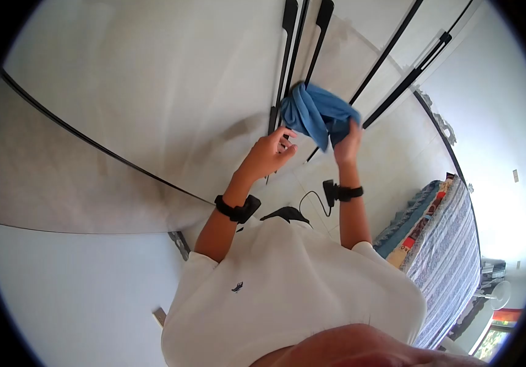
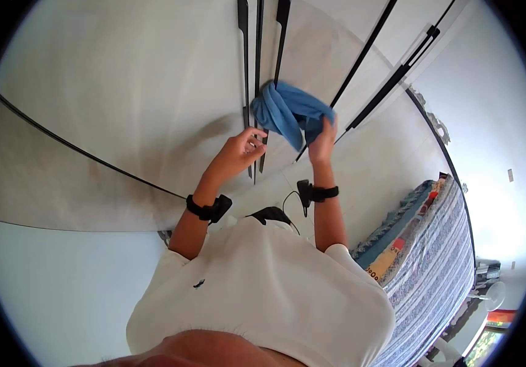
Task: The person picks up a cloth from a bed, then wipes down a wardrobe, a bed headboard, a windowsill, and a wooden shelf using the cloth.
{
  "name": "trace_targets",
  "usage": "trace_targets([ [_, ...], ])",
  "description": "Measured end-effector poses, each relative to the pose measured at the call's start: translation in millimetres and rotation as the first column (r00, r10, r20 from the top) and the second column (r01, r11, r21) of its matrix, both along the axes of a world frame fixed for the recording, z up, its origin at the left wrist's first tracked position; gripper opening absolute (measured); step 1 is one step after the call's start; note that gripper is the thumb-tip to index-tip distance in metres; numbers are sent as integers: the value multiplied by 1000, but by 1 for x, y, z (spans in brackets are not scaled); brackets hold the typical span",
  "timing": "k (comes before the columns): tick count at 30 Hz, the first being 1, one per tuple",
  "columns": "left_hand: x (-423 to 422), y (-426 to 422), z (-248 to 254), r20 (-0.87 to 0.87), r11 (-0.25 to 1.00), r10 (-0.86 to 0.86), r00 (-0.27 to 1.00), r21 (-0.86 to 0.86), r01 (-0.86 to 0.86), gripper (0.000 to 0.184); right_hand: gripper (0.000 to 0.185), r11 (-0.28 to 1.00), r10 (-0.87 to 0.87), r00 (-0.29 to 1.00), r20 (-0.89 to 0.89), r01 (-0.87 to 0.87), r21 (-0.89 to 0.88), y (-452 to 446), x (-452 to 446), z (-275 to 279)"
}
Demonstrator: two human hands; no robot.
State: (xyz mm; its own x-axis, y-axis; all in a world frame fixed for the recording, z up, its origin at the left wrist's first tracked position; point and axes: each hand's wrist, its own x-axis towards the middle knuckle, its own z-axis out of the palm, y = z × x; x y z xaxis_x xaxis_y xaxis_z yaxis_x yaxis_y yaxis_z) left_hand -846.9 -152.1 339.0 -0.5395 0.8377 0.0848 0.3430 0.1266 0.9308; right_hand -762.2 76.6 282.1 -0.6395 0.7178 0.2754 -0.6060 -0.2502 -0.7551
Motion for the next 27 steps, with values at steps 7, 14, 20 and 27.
trace_targets([
  [7,3,13,-3,-63,1000,-25,998,-2,25,34,49,998,-46,993,-112,51,45,-13,30,86],
  [14,16,21,40,10,958,-28,1000,286,24,66,56,948,-308,942,-133,315,40,-64,53,119],
  [20,-3,54,47,-249,881,126,960,473,7,84,35,956,-93,974,-209,145,253,-89,31,89],
  [27,7,87,95,-429,856,285,857,517,-26,67,45,380,-606,704,-372,666,642,-67,39,147],
])
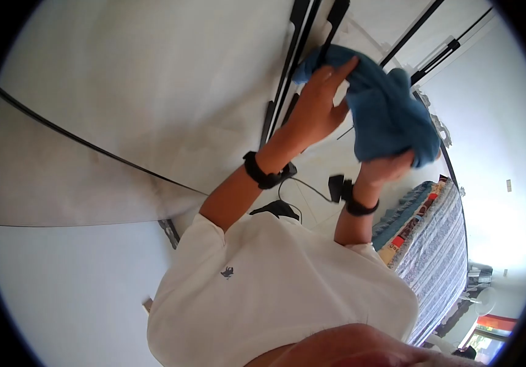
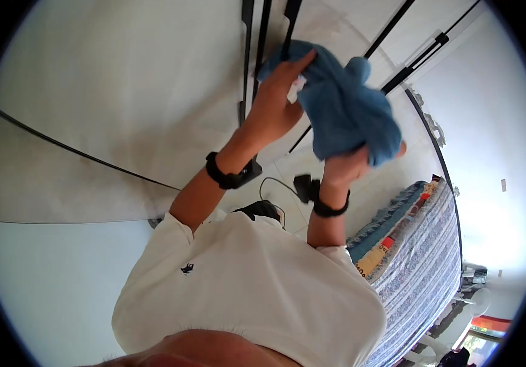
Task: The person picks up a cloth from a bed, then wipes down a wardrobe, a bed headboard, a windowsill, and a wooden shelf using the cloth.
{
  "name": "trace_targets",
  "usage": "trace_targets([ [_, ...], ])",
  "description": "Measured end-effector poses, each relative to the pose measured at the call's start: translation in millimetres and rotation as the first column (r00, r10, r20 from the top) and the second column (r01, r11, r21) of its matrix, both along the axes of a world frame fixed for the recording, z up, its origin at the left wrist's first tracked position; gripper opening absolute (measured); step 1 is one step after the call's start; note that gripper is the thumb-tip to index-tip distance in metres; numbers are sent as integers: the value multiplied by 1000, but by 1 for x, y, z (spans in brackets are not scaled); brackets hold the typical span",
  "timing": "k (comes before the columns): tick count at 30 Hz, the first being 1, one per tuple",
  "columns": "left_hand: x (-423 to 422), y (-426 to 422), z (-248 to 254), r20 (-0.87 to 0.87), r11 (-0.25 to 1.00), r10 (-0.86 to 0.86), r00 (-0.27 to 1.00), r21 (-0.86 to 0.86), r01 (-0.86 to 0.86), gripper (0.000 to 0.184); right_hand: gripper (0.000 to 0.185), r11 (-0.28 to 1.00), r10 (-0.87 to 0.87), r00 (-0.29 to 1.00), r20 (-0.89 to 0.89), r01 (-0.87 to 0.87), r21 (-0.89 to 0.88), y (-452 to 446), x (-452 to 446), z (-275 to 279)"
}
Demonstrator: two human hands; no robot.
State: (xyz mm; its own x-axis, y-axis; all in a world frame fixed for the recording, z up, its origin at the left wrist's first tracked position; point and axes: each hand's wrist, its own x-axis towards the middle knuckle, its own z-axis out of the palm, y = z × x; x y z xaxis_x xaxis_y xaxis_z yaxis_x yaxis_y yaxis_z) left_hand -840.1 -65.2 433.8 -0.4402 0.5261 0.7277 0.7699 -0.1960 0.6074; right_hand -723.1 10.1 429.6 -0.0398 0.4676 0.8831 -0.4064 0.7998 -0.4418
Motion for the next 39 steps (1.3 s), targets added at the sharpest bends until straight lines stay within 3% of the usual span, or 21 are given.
trace_targets([
  [2,-4,17,7,25,1000,-8,1000,25,8,65,40,977,-147,988,-44,138,-160,37,-14,-5],
  [3,-5,26,8,44,995,-68,997,75,64,63,33,924,-323,946,37,323,-202,30,-16,14],
  [6,-9,54,9,70,976,-170,983,149,158,63,21,966,-234,967,-99,221,-132,20,-19,33],
  [7,-12,65,7,27,972,-232,972,43,231,64,26,974,-123,978,-168,86,-212,23,-19,25],
  [8,-14,74,5,-7,953,-298,955,-65,297,66,26,974,-120,979,-168,83,-211,26,-19,19],
  [10,-8,78,6,-10,951,-310,951,-19,310,67,26,966,-242,970,-11,240,-91,33,-19,11],
  [12,-1,76,6,43,992,-121,992,37,120,55,29,975,-144,980,-136,117,-187,36,-24,9],
  [15,-6,41,11,-89,994,-47,995,-101,37,49,44,994,102,988,-119,-97,45,36,-1,9],
  [16,-4,25,11,-93,993,-53,994,-110,42,49,53,936,324,904,-279,-349,-44,29,-1,9],
  [19,8,-19,5,-192,992,43,980,-105,-64,44,57,798,395,798,-456,-543,-259,27,7,1],
  [21,8,-39,-3,-316,948,317,894,136,-288,44,50,944,63,986,-152,-108,-312,36,-15,-4],
  [22,3,-46,-9,-321,949,313,894,135,-284,44,35,993,-50,998,-48,44,-114,45,-26,-7],
  [24,-10,-60,-20,-116,942,328,937,120,-315,43,28,982,-185,979,91,181,54,35,-41,-4],
  [25,-12,-69,-18,-120,938,337,934,125,-322,43,31,1000,-3,999,50,4,-27,24,-52,1],
  [26,-9,-79,-15,56,943,324,944,61,-327,44,37,979,177,984,-4,-176,-102,12,-62,5],
  [27,-9,-88,-11,231,948,312,922,-5,-319,44,46,972,216,976,30,-218,89,8,-74,8],
  [28,-10,-92,-3,227,945,320,920,-8,-327,44,48,951,264,955,132,-281,128,4,-87,13],
  [30,-15,-95,11,15,888,334,943,330,-320,48,60,890,440,862,252,-455,4,-15,-109,24],
  [32,-25,-92,14,-15,837,379,925,432,-335,42,59,967,190,949,251,-225,119,-30,-119,29],
  [34,-30,-91,17,-153,874,422,894,331,-356,44,54,974,176,938,298,-211,88,-24,-124,31],
  [39,-37,-75,-7,45,925,273,961,263,-275,40,44,993,81,907,413,-110,48,-22,-128,31],
])
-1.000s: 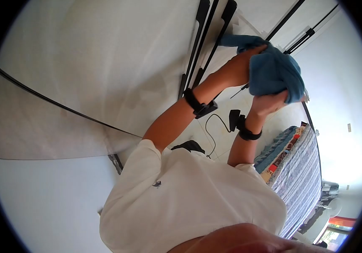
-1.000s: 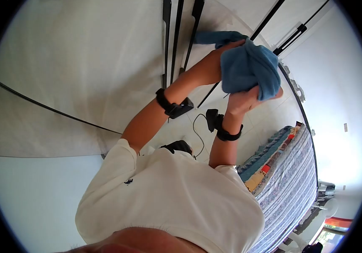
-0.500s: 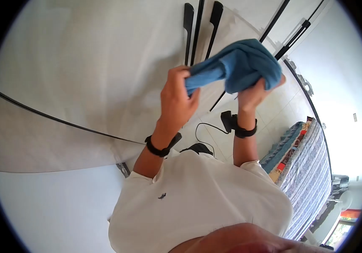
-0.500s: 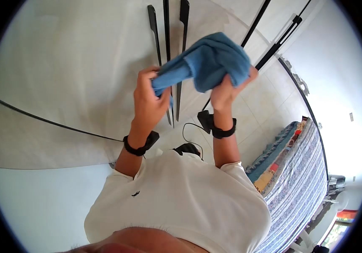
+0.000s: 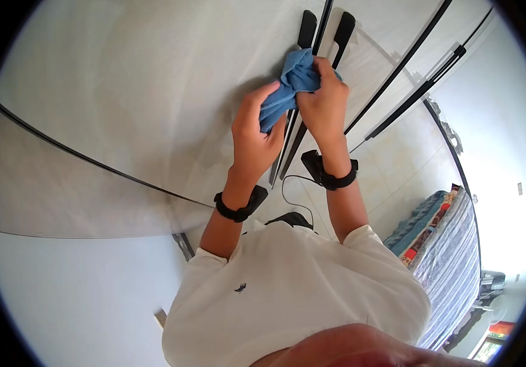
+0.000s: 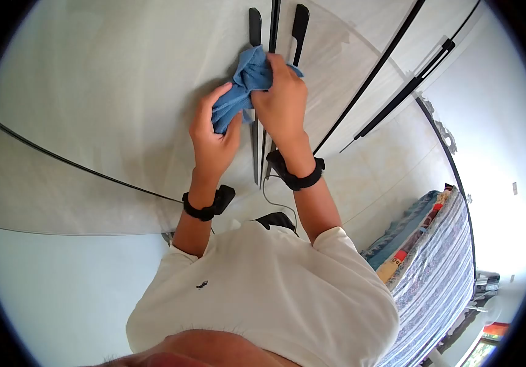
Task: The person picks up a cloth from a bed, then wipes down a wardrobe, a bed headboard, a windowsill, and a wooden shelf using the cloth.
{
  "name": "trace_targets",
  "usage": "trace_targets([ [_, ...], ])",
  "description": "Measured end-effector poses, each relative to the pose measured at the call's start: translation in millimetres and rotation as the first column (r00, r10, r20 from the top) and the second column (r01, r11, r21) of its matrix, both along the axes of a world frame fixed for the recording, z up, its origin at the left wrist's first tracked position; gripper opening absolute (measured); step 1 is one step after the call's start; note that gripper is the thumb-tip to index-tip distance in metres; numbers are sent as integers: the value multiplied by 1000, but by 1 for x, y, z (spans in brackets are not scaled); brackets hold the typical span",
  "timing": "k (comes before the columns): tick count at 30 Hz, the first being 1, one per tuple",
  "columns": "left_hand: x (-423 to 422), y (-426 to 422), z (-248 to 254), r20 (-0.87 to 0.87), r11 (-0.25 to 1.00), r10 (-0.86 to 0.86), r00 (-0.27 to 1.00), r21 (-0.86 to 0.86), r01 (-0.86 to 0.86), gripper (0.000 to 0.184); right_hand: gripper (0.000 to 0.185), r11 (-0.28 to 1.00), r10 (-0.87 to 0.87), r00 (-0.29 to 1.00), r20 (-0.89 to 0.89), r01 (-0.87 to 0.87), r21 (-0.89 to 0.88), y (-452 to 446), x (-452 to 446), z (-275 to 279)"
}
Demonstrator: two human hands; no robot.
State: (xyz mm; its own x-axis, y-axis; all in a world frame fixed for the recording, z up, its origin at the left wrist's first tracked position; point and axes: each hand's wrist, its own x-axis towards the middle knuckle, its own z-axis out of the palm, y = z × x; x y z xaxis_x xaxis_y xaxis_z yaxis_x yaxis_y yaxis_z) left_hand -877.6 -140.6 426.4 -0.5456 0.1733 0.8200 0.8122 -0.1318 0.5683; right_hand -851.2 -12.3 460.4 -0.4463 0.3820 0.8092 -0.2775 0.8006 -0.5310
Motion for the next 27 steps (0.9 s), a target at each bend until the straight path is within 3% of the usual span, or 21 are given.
trace_targets([
  [1,1,-2,-7,0,1000,-8,1000,-3,8,40,42,997,-63,997,41,62,34,0,-2,-6],
  [3,4,-6,-27,254,985,-69,965,-134,105,35,40,989,-138,987,83,132,70,-3,-1,-16],
  [5,6,-7,-56,289,971,-52,956,-211,117,35,40,988,-151,981,120,146,49,-6,0,-24],
  [7,7,-7,-82,283,898,-63,957,-403,179,26,39,986,-162,980,118,156,58,-6,0,-44],
  [8,7,-8,-96,374,858,-61,926,-454,239,26,37,987,-161,974,161,155,46,-8,3,-52],
  [11,7,-18,-119,504,790,-17,864,-523,320,29,35,993,-117,974,194,117,13,-13,7,-91],
  [15,4,-24,-135,614,830,48,788,-463,311,27,34,992,-44,991,129,58,-112,-12,4,-117],
  [16,6,-22,-135,612,828,44,790,-465,314,27,32,989,-58,990,132,75,-127,-12,4,-117],
  [18,10,-20,-128,463,994,-91,882,-8,107,35,32,989,-27,991,129,45,-140,-7,4,-107],
  [21,14,-29,-92,362,993,-95,927,-28,113,47,34,994,-44,998,41,48,-97,-2,3,-61],
  [22,17,-29,-72,216,996,-69,974,-32,77,48,35,995,-60,998,17,61,-75,0,2,-38],
  [23,18,-27,-55,223,996,-75,972,-35,85,48,36,998,-70,996,-47,69,-16,3,-2,-16],
  [24,18,-24,-40,113,996,-89,990,-3,90,51,35,998,-66,992,-106,67,12,6,-6,3],
  [25,18,-21,-27,0,995,-97,995,31,97,54,35,997,-72,992,-104,74,12,6,-5,15],
  [27,18,-10,-5,10,985,-163,987,55,162,58,34,999,-52,998,-36,51,-8,7,-5,31],
])
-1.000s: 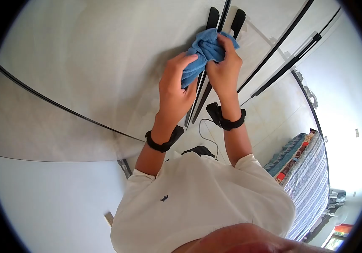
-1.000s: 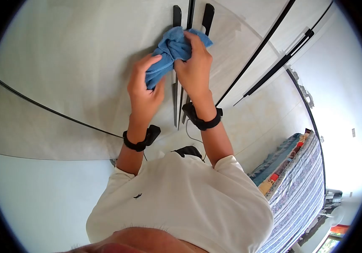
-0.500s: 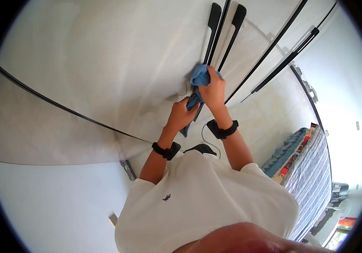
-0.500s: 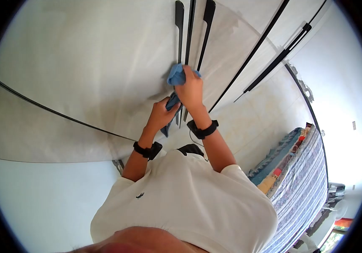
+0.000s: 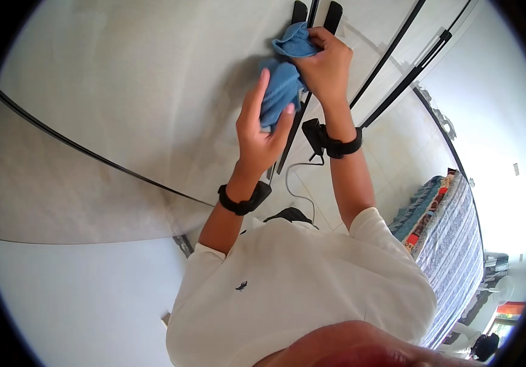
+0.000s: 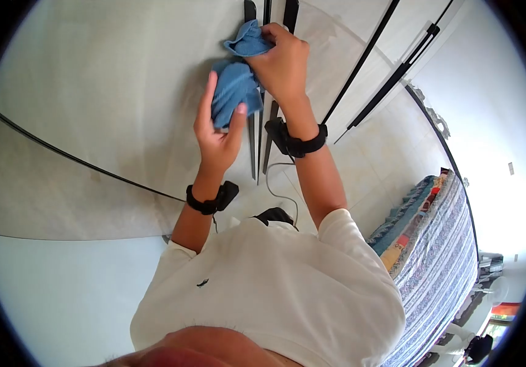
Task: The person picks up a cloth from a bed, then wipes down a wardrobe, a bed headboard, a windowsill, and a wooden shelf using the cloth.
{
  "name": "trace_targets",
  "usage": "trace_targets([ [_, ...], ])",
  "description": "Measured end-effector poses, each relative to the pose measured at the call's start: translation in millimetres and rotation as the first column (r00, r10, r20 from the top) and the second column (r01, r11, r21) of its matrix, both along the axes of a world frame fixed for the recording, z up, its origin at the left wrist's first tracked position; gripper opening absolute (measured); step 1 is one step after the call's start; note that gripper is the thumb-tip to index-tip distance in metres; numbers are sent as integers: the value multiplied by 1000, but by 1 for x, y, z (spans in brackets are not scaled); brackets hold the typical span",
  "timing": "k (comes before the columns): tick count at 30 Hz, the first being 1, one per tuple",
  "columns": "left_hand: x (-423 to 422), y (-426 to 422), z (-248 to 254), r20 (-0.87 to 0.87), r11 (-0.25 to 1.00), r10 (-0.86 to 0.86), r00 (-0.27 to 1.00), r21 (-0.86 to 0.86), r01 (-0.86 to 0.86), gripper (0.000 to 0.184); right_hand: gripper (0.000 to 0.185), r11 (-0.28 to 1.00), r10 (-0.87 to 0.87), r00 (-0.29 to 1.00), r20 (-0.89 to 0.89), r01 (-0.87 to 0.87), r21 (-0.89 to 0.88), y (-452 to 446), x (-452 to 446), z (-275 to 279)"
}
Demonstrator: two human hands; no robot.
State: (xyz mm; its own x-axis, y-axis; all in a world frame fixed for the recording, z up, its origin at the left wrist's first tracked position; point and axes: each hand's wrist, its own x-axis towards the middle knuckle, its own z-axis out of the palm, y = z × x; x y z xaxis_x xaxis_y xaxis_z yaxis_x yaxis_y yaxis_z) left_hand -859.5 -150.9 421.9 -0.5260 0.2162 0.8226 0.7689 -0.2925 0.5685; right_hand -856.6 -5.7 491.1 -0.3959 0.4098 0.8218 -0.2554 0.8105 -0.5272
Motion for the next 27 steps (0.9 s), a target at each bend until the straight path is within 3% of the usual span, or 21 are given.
trace_targets([
  [2,1,8,2,11,998,-59,998,28,59,63,30,1000,0,998,-70,2,16,1,-4,-10],
  [6,-3,10,-24,42,995,-59,997,-74,62,69,23,997,-2,997,72,7,-74,-5,6,-31],
  [8,-8,7,-55,164,986,-111,980,-107,129,69,22,994,-1,980,200,22,-104,-4,8,-62],
  [10,-9,0,-84,163,991,-65,984,-109,84,68,23,997,-13,973,232,29,-66,-5,10,-104],
  [12,-12,-9,-113,268,969,-38,963,-225,101,63,27,997,-23,942,334,48,-66,-6,13,-145],
  [14,-13,-12,-129,290,973,-5,957,-218,71,57,30,996,-32,959,283,53,-66,-13,14,-160],
  [16,-14,-22,-142,476,809,94,874,-548,211,47,32,996,-33,970,241,51,-68,-17,16,-172],
  [17,-20,-22,-177,414,735,99,905,-644,214,39,34,990,-9,984,176,33,-136,-20,14,-178],
  [18,-21,-22,-174,410,736,105,906,-644,207,39,36,980,7,994,105,14,-197,-22,10,-179],
  [21,-21,-21,-162,597,857,66,799,-445,261,40,35,982,25,989,146,3,-187,-19,9,-177],
  [22,-23,-19,-151,597,857,66,799,-444,261,40,35,981,44,982,182,-8,-194,-22,15,-161],
  [24,-28,-16,-122,521,973,-64,851,-155,168,39,33,968,98,971,220,-42,-246,-16,23,-116],
  [27,-15,-23,-46,445,968,-110,889,-154,197,45,36,998,18,999,32,-16,-64,-11,20,-79],
])
